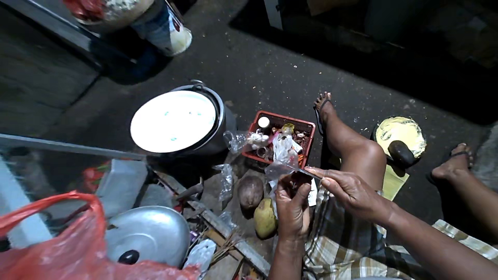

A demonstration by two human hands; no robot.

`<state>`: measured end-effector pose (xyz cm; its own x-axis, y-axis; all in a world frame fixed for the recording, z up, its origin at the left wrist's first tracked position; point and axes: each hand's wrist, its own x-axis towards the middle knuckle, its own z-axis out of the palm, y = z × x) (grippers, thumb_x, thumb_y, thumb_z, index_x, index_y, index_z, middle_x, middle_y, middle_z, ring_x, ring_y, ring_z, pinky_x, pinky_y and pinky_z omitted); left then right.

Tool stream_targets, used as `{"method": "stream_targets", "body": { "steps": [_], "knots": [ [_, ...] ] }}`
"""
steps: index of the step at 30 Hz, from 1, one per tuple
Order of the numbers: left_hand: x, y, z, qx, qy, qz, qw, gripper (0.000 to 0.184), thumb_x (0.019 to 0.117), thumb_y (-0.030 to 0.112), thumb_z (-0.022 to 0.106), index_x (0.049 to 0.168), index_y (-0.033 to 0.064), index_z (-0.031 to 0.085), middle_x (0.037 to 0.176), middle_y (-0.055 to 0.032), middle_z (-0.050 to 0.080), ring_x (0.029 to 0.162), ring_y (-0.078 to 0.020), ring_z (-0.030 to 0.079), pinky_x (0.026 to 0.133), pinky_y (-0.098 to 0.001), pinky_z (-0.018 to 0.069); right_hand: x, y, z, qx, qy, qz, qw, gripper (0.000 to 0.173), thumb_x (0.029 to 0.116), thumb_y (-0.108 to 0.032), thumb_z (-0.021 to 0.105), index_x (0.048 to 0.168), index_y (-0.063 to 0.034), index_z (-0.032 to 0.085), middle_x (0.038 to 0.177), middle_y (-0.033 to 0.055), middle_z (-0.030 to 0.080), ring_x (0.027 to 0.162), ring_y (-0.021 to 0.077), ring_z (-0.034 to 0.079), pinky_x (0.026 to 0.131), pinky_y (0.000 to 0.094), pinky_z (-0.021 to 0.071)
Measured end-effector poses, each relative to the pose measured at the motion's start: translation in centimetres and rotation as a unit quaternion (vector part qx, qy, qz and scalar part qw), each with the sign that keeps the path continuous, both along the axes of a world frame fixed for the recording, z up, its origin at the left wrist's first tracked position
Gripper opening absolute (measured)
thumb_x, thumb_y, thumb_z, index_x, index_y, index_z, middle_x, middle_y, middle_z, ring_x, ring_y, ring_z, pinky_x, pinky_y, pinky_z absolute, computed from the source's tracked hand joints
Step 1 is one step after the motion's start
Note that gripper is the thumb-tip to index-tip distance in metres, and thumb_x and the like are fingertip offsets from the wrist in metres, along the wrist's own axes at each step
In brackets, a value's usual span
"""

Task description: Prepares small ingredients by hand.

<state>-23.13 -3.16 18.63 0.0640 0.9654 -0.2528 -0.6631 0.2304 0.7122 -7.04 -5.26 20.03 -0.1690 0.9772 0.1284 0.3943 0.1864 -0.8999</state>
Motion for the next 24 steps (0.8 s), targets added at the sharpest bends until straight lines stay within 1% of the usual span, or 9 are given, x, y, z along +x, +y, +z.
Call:
{"method": "stream_targets", "body": {
  "steps": [3, 7, 10, 13, 16, 18, 20, 21, 24],
  "knots": [
    [-0.5, -0.1, -0.4, 0.018, -0.012, -0.049, 0.999, 0.027, 0.0843, 0.003, 0.078, 0.106, 0.0108, 0.064, 0.092, -0.0008, 0.071, 0.080, -0.0066, 0.069, 0.071, -0.0227, 0.0595, 0.3, 0.4, -0.2, -0.020, 0.026, 0.002, 0.999, 0.047, 0.1130, -0.034, 0.034, 0.143, -0.0101, 0.061, 0.113, 0.0074, 0.073, 0.091, 0.0033, 0.065, 0.090, 0.0236, 0.0527],
    [-1.1, 0.1, -1.2, 0.039, -0.059, -0.082, 0.994, 0.036, 0.0866, 0.012, 0.079, 0.118, 0.0082, 0.063, 0.104, -0.0068, 0.073, 0.090, -0.0134, 0.072, 0.078, -0.0283, 0.0617, 1.0, 0.7, 0.2, -0.091, 0.078, 0.024, 0.992, 0.047, 0.1128, -0.036, 0.034, 0.145, -0.0126, 0.059, 0.089, -0.0022, 0.064, 0.071, -0.0027, 0.052, 0.070, 0.0162, 0.0470],
    [-1.6, 0.2, -1.7, 0.061, -0.032, -0.092, 0.993, 0.033, 0.0870, 0.012, 0.079, 0.116, 0.0073, 0.064, 0.102, -0.0054, 0.072, 0.086, -0.0102, 0.070, 0.074, -0.0253, 0.0601, 1.6, 0.7, 0.8, -0.158, 0.146, 0.069, 0.974, 0.051, 0.1126, -0.040, 0.031, 0.153, -0.0131, 0.048, 0.078, -0.0050, 0.053, 0.061, 0.0008, 0.045, 0.055, 0.0184, 0.0413],
    [-2.0, 0.4, -1.8, 0.078, -0.007, -0.097, 0.992, 0.028, 0.0896, 0.009, 0.075, 0.116, 0.0065, 0.065, 0.105, -0.0060, 0.072, 0.089, -0.0116, 0.071, 0.077, -0.0274, 0.0612, 1.9, 0.8, 1.6, -0.145, 0.101, 0.113, 0.978, 0.058, 0.1118, -0.043, 0.032, 0.159, -0.0097, 0.036, 0.082, 0.0001, 0.056, 0.064, 0.0030, 0.048, 0.060, 0.0201, 0.0444],
    [-1.9, 0.5, -1.8, 0.076, -0.001, -0.103, 0.992, 0.034, 0.0864, 0.009, 0.077, 0.118, 0.0075, 0.064, 0.109, -0.0046, 0.073, 0.095, -0.0117, 0.071, 0.082, -0.0287, 0.0608, 1.7, 1.0, 1.7, -0.127, 0.059, 0.122, 0.983, 0.050, 0.1119, -0.037, 0.036, 0.155, -0.0131, 0.045, 0.104, 0.0037, 0.067, 0.074, 0.0006, 0.054, 0.071, 0.0201, 0.0485],
    [-1.6, 0.5, -1.6, 0.066, 0.035, -0.108, 0.991, 0.041, 0.0837, 0.012, 0.080, 0.120, 0.0087, 0.060, 0.111, -0.0017, 0.071, 0.094, -0.0089, 0.070, 0.079, -0.0258, 0.0604, 1.6, 1.0, 1.2, -0.124, 0.066, 0.130, 0.981, 0.044, 0.1124, -0.034, 0.036, 0.148, -0.0144, 0.052, 0.120, 0.0014, 0.067, 0.080, -0.0033, 0.056, 0.075, 0.0175, 0.0484],
    [-1.1, 0.4, -1.4, 0.043, 0.078, -0.084, 0.993, 0.036, 0.0824, -0.003, 0.074, 0.114, 0.0076, 0.058, 0.100, 0.0001, 0.072, 0.082, -0.0064, 0.070, 0.068, -0.0230, 0.0603, 1.3, 0.9, 0.9, -0.123, 0.069, 0.126, 0.982, 0.042, 0.1124, -0.033, 0.037, 0.145, -0.0142, 0.055, 0.119, 0.0007, 0.066, 0.081, -0.0034, 0.056, 0.076, 0.0175, 0.0477],
    [-0.8, 0.3, -1.3, 0.032, 0.091, -0.069, 0.993, 0.034, 0.0822, -0.009, 0.069, 0.110, 0.0072, 0.058, 0.095, 0.0009, 0.071, 0.079, -0.0057, 0.069, 0.067, -0.0224, 0.0596, 1.2, 0.9, 0.8, -0.119, 0.066, 0.119, 0.983, 0.042, 0.1126, -0.032, 0.037, 0.144, -0.0137, 0.057, 0.122, 0.0013, 0.067, 0.087, -0.0029, 0.058, 0.081, 0.0183, 0.0492],
    [-0.6, 0.2, -1.6, 0.017, 0.084, -0.049, 0.995, 0.033, 0.0816, -0.007, 0.072, 0.111, 0.0051, 0.060, 0.092, -0.0001, 0.071, 0.079, -0.0060, 0.069, 0.069, -0.0227, 0.0596, 1.2, 0.8, 0.3, -0.098, 0.044, 0.085, 0.991, 0.043, 0.1125, -0.033, 0.037, 0.145, -0.0135, 0.058, 0.130, 0.0037, 0.068, 0.104, 0.0014, 0.065, 0.094, 0.0238, 0.0518]
  ]
}}
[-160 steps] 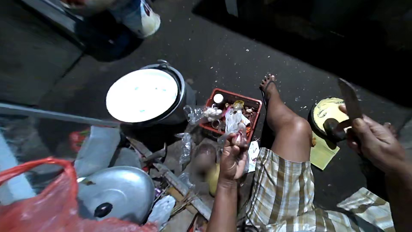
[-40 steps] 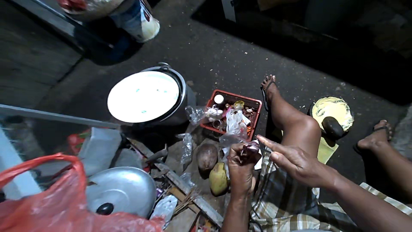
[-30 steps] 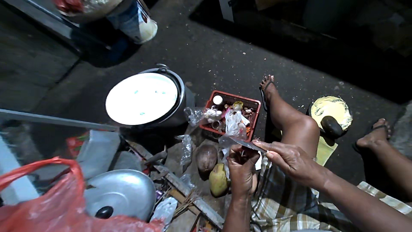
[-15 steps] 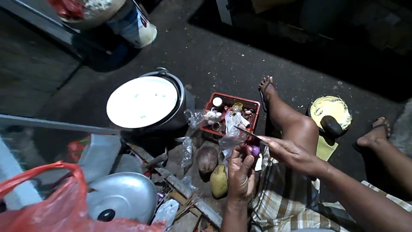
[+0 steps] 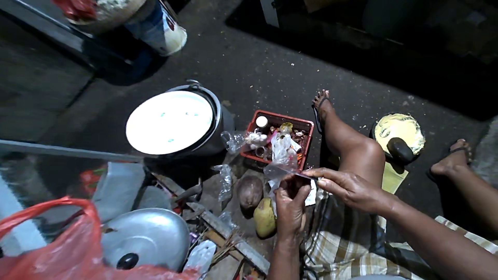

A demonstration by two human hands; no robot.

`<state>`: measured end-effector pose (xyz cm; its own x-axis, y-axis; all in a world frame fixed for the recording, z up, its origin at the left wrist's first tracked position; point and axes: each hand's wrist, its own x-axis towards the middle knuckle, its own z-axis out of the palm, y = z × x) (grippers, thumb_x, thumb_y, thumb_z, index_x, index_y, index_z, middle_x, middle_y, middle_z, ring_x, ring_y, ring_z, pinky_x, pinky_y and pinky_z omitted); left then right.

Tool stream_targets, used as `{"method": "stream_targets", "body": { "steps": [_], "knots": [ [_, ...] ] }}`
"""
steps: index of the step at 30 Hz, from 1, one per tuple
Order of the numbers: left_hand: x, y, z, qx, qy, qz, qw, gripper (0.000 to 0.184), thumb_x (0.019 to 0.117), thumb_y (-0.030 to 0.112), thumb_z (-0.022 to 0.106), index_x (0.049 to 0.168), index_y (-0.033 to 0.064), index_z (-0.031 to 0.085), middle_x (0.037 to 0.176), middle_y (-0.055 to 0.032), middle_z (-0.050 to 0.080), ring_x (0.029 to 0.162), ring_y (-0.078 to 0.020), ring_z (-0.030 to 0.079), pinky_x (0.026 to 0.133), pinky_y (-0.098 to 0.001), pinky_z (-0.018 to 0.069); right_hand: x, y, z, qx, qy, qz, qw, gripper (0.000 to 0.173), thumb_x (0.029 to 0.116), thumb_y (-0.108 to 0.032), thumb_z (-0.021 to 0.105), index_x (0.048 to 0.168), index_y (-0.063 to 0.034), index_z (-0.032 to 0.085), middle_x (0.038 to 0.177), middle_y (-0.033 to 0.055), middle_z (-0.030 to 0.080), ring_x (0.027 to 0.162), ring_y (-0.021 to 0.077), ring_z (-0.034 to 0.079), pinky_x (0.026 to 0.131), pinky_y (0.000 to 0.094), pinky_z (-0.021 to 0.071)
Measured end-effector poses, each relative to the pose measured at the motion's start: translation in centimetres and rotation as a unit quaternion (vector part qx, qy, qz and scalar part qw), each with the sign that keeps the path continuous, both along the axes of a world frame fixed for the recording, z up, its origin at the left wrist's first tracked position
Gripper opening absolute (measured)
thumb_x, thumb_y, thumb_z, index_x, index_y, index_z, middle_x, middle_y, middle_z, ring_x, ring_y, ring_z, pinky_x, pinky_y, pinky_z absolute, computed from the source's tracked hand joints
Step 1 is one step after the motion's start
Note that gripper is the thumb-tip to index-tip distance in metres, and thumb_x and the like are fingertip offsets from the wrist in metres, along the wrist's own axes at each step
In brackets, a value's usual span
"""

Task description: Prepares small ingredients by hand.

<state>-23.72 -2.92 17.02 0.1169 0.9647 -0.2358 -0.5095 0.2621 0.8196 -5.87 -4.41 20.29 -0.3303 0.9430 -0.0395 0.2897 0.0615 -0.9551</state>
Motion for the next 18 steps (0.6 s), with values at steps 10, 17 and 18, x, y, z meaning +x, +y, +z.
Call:
{"method": "stream_targets", "body": {
  "steps": [10, 17, 18],
  "knots": [
    [-1.5, -0.2, -0.8, 0.027, -0.145, -0.068, 0.987, 0.043, 0.0837, 0.005, 0.079, 0.124, 0.0070, 0.063, 0.116, -0.0127, 0.071, 0.100, -0.0201, 0.072, 0.086, -0.0330, 0.0611, 0.7, 0.6, -0.6, -0.031, -0.010, -0.071, 0.997, 0.043, 0.1117, -0.037, 0.038, 0.142, -0.0166, 0.060, 0.092, -0.0046, 0.064, 0.073, -0.0037, 0.053, 0.071, 0.0169, 0.0467],
    [-1.9, 0.0, -1.9, 0.077, -0.059, -0.031, 0.995, 0.030, 0.0870, 0.004, 0.076, 0.115, 0.0122, 0.066, 0.117, -0.0081, 0.071, 0.101, -0.0156, 0.072, 0.079, -0.0280, 0.0616, 0.9, 0.7, -0.9, -0.008, -0.052, -0.128, 0.990, 0.043, 0.1116, -0.039, 0.037, 0.145, -0.0219, 0.059, 0.112, -0.0020, 0.071, 0.089, 0.0000, 0.062, 0.084, 0.0246, 0.0525],
    [-2.1, 0.1, -2.1, 0.080, -0.061, -0.024, 0.995, 0.033, 0.0874, 0.004, 0.075, 0.117, 0.0127, 0.065, 0.119, -0.0076, 0.071, 0.102, -0.0155, 0.071, 0.080, -0.0284, 0.0614, 1.1, 0.9, -0.7, -0.026, -0.071, -0.116, 0.990, 0.045, 0.1113, -0.042, 0.037, 0.146, -0.0229, 0.058, 0.113, -0.0016, 0.071, 0.090, 0.0008, 0.063, 0.086, 0.0260, 0.0526]
  ]
}}
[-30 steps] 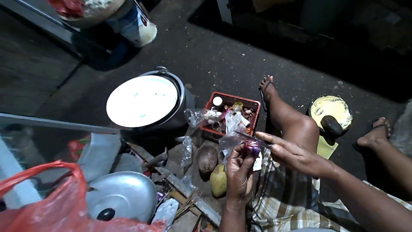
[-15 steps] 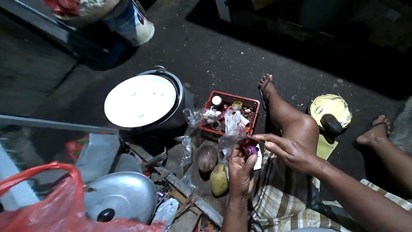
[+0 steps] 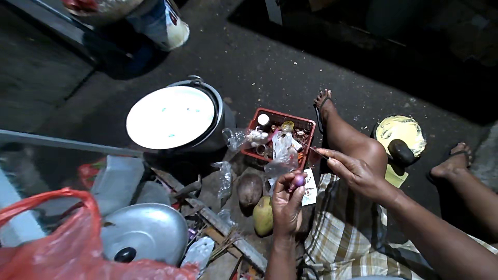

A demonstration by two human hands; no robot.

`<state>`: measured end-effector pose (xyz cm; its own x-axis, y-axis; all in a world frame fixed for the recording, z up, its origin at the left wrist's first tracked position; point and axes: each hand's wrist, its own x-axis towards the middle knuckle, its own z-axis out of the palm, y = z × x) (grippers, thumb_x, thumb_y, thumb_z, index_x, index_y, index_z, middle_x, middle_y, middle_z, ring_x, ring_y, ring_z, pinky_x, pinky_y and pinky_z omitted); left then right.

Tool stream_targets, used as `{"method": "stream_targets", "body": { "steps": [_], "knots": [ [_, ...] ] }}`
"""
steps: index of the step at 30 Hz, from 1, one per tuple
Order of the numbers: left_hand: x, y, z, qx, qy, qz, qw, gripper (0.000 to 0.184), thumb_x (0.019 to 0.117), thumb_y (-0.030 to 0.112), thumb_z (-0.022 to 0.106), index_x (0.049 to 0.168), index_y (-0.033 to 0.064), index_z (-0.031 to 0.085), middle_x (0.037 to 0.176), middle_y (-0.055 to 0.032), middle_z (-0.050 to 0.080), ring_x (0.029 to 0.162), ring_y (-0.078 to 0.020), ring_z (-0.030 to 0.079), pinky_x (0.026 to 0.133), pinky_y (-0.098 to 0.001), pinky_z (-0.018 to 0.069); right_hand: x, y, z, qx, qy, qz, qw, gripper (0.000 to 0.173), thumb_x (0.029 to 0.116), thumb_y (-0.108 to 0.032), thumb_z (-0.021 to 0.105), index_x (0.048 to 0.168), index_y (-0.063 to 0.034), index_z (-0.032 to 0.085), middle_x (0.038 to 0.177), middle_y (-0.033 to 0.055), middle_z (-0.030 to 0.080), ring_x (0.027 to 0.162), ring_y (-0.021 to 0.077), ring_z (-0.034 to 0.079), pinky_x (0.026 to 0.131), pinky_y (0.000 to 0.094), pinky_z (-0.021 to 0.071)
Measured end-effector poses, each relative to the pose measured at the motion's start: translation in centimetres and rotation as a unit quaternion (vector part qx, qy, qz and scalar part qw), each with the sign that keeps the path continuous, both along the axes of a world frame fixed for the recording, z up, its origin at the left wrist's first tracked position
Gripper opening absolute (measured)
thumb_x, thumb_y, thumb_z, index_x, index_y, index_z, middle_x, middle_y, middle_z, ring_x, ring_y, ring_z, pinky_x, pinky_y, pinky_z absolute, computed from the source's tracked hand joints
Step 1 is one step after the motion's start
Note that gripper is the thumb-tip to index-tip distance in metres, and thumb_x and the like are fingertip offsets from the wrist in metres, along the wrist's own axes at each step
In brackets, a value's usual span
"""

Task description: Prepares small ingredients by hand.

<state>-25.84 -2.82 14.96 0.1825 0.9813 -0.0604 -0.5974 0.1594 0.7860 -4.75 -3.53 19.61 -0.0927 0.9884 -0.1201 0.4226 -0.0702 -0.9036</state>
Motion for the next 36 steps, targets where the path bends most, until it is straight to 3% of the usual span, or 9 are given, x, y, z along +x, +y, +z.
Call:
{"method": "stream_targets", "body": {
  "steps": [6, 9, 12, 16, 19, 25, 32, 35, 36],
  "knots": [
    [-1.3, 0.3, 0.0, -0.135, -0.122, 0.012, 0.983, 0.035, 0.0890, 0.001, 0.071, 0.123, 0.0101, 0.067, 0.114, -0.0076, 0.071, 0.096, -0.0161, 0.071, 0.083, -0.0315, 0.0613, -1.0, 0.5, 0.9, -0.076, -0.066, 0.104, 0.990, 0.054, 0.1076, -0.049, 0.044, 0.148, -0.0146, 0.056, 0.119, 0.0088, 0.072, 0.105, 0.0146, 0.069, 0.096, 0.0384, 0.0535],
    [-1.6, 0.1, 0.1, -0.155, -0.151, -0.007, 0.976, 0.034, 0.0916, 0.004, 0.070, 0.125, 0.0075, 0.065, 0.121, -0.0116, 0.070, 0.105, -0.0206, 0.072, 0.088, -0.0337, 0.0610, -2.2, 0.3, 0.8, -0.037, -0.095, 0.096, 0.990, 0.031, 0.1002, -0.019, 0.056, 0.125, -0.0067, 0.069, 0.104, 0.0103, 0.074, 0.093, 0.0195, 0.071, 0.086, 0.0405, 0.0566],
    [-1.5, -0.1, 0.5, -0.161, -0.158, 0.000, 0.974, 0.031, 0.0910, 0.004, 0.072, 0.121, 0.0089, 0.066, 0.117, -0.0130, 0.072, 0.104, -0.0227, 0.073, 0.086, -0.0344, 0.0619, -2.7, 0.4, 1.0, -0.025, -0.122, 0.102, 0.987, 0.021, 0.0928, -0.015, 0.067, 0.110, -0.0034, 0.069, 0.102, 0.0125, 0.071, 0.094, 0.0232, 0.069, 0.085, 0.0429, 0.0561],
    [-1.0, -0.3, 1.4, -0.160, -0.126, 0.046, 0.978, 0.030, 0.0905, -0.004, 0.067, 0.117, 0.0077, 0.060, 0.107, -0.0108, 0.074, 0.095, -0.0191, 0.074, 0.083, -0.0328, 0.0630, -3.1, 0.0, 0.9, 0.003, -0.068, 0.132, 0.989, 0.048, 0.0999, -0.024, 0.063, 0.145, -0.0084, 0.057, 0.128, 0.0126, 0.068, 0.112, 0.0210, 0.067, 0.099, 0.0396, 0.0539],
    [-0.8, -0.5, 1.5, -0.139, -0.088, 0.059, 0.985, 0.031, 0.0895, -0.005, 0.065, 0.117, 0.0085, 0.061, 0.105, -0.0064, 0.074, 0.093, -0.0149, 0.073, 0.079, -0.0293, 0.0625, -3.8, -0.8, 1.5, 0.008, -0.028, 0.159, 0.987, 0.061, 0.1081, -0.047, 0.045, 0.159, -0.0134, 0.039, 0.122, 0.0148, 0.070, 0.100, 0.0221, 0.069, 0.092, 0.0437, 0.0552],
    [-1.0, -0.8, 1.9, -0.122, -0.086, 0.049, 0.988, 0.033, 0.0869, -0.006, 0.069, 0.116, 0.0092, 0.065, 0.104, -0.0054, 0.075, 0.091, -0.0137, 0.074, 0.079, -0.0289, 0.0625, -3.8, -1.1, 1.7, 0.012, 0.024, 0.186, 0.982, 0.053, 0.1118, -0.039, 0.037, 0.159, -0.0137, 0.041, 0.105, 0.0123, 0.071, 0.083, 0.0161, 0.067, 0.082, 0.0376, 0.0562],
    [-1.2, -0.5, 1.9, -0.101, -0.076, 0.021, 0.992, 0.034, 0.0801, 0.000, 0.080, 0.111, 0.0104, 0.069, 0.104, -0.0071, 0.075, 0.090, -0.0138, 0.074, 0.080, -0.0295, 0.0622, -2.7, -1.1, 1.9, 0.025, 0.038, 0.169, 0.985, 0.049, 0.1127, -0.039, 0.032, 0.151, -0.0167, 0.054, 0.115, 0.0074, 0.071, 0.089, 0.0073, 0.064, 0.086, 0.0290, 0.0531],
    [-1.0, -0.5, 2.1, -0.109, -0.061, 0.025, 0.992, 0.033, 0.0814, -0.001, 0.077, 0.111, 0.0093, 0.066, 0.100, -0.0075, 0.075, 0.086, -0.0137, 0.074, 0.076, -0.0294, 0.0627, -2.4, -0.9, 1.6, 0.045, 0.018, 0.171, 0.984, 0.049, 0.1130, -0.039, 0.032, 0.151, -0.0181, 0.054, 0.134, 0.0052, 0.068, 0.114, 0.0080, 0.067, 0.101, 0.0323, 0.0515],
    [-0.9, -0.6, 2.2, -0.118, -0.060, 0.027, 0.991, 0.034, 0.0816, -0.001, 0.078, 0.111, 0.0090, 0.065, 0.100, -0.0079, 0.075, 0.085, -0.0144, 0.074, 0.076, -0.0300, 0.0630, -2.5, -0.9, 1.6, 0.045, 0.019, 0.162, 0.986, 0.048, 0.1130, -0.038, 0.032, 0.150, -0.0179, 0.055, 0.129, 0.0054, 0.070, 0.108, 0.0074, 0.067, 0.098, 0.0313, 0.0522]
  ]
}}
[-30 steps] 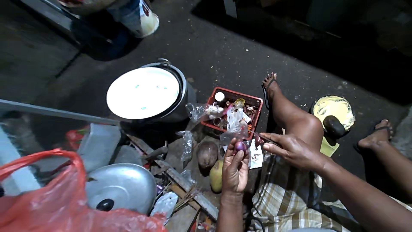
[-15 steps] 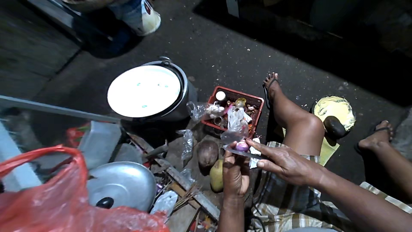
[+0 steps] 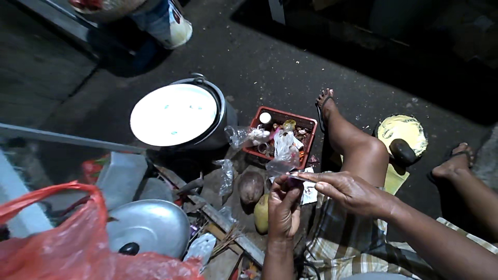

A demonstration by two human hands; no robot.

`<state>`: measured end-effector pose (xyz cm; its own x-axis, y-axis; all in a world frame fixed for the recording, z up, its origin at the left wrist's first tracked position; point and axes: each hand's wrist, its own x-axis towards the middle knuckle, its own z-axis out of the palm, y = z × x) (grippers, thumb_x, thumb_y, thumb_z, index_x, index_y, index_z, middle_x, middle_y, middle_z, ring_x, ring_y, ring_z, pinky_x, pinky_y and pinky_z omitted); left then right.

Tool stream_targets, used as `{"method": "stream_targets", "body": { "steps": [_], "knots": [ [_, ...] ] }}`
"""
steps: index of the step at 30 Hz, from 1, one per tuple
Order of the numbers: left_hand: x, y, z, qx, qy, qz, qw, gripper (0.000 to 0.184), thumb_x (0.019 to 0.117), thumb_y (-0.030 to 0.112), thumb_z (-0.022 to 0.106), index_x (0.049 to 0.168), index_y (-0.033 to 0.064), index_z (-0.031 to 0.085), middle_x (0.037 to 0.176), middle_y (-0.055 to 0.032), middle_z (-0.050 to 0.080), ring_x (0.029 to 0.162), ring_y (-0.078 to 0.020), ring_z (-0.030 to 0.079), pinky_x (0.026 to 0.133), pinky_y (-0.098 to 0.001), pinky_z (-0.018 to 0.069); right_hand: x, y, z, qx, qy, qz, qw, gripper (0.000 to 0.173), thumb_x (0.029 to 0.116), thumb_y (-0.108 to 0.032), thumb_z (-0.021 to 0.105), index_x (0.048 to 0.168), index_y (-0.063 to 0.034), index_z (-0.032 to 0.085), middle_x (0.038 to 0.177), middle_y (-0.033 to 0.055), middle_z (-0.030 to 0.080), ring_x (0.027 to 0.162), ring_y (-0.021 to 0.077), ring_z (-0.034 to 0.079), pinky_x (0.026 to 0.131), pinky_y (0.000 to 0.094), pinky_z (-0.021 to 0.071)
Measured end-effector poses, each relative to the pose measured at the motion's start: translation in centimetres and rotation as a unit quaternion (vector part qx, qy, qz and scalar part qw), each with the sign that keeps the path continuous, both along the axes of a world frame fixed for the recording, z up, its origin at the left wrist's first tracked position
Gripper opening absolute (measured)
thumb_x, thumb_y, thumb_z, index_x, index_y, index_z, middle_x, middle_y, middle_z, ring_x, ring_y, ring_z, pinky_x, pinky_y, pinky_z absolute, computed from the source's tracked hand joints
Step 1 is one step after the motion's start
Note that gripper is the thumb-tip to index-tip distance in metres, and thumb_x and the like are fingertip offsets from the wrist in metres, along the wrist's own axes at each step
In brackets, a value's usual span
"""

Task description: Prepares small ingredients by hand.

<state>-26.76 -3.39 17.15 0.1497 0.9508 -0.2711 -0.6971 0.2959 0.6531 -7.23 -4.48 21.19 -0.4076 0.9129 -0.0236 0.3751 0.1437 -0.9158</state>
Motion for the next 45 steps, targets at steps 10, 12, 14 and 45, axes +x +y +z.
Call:
{"method": "stream_targets", "body": {
  "steps": [10, 12, 14, 45],
  "knots": [
    [0.5, 0.2, 0.1, 0.011, -0.030, -0.021, 0.999, 0.031, 0.0856, -0.001, 0.074, 0.113, 0.0097, 0.067, 0.106, -0.0078, 0.074, 0.092, -0.0152, 0.074, 0.080, -0.0306, 0.0627, -0.2, -0.4, 0.6, -0.015, 0.010, -0.009, 1.000, 0.054, 0.1121, -0.041, 0.033, 0.157, -0.0130, 0.043, 0.108, 0.0099, 0.070, 0.086, 0.0117, 0.064, 0.083, 0.0330, 0.0539],
    [0.5, 0.1, 0.2, 0.011, -0.020, -0.023, 0.999, 0.031, 0.0846, -0.001, 0.074, 0.113, 0.0102, 0.067, 0.102, -0.0070, 0.075, 0.087, -0.0141, 0.074, 0.077, -0.0300, 0.0627, -0.1, -0.4, 0.3, -0.013, 0.026, -0.004, 1.000, 0.050, 0.1127, -0.038, 0.033, 0.153, -0.0145, 0.050, 0.133, 0.0071, 0.067, 0.108, 0.0073, 0.066, 0.098, 0.0306, 0.0523],
    [0.2, 0.0, 0.1, 0.018, -0.018, -0.031, 0.999, 0.035, 0.0820, 0.005, 0.080, 0.114, 0.0104, 0.069, 0.102, -0.0077, 0.075, 0.089, -0.0151, 0.074, 0.078, -0.0313, 0.0627, -0.1, -0.3, -0.1, -0.001, 0.038, -0.012, 0.999, 0.048, 0.1129, -0.038, 0.033, 0.149, -0.0149, 0.055, 0.135, 0.0049, 0.067, 0.113, 0.0051, 0.065, 0.100, 0.0289, 0.0508],
    [-1.1, 0.2, -0.3, 0.186, 0.129, -0.059, 0.972, 0.026, 0.0912, 0.004, 0.072, 0.117, 0.0073, 0.072, 0.111, 0.0003, 0.075, 0.100, -0.0084, 0.071, 0.090, -0.0266, 0.0589, -0.4, -1.3, 0.6, 0.046, -0.034, 0.008, 0.998, 0.050, 0.1118, -0.041, 0.036, 0.154, -0.0165, 0.049, 0.128, 0.0098, 0.071, 0.109, 0.0168, 0.069, 0.094, 0.0399, 0.0552]
  ]
}}
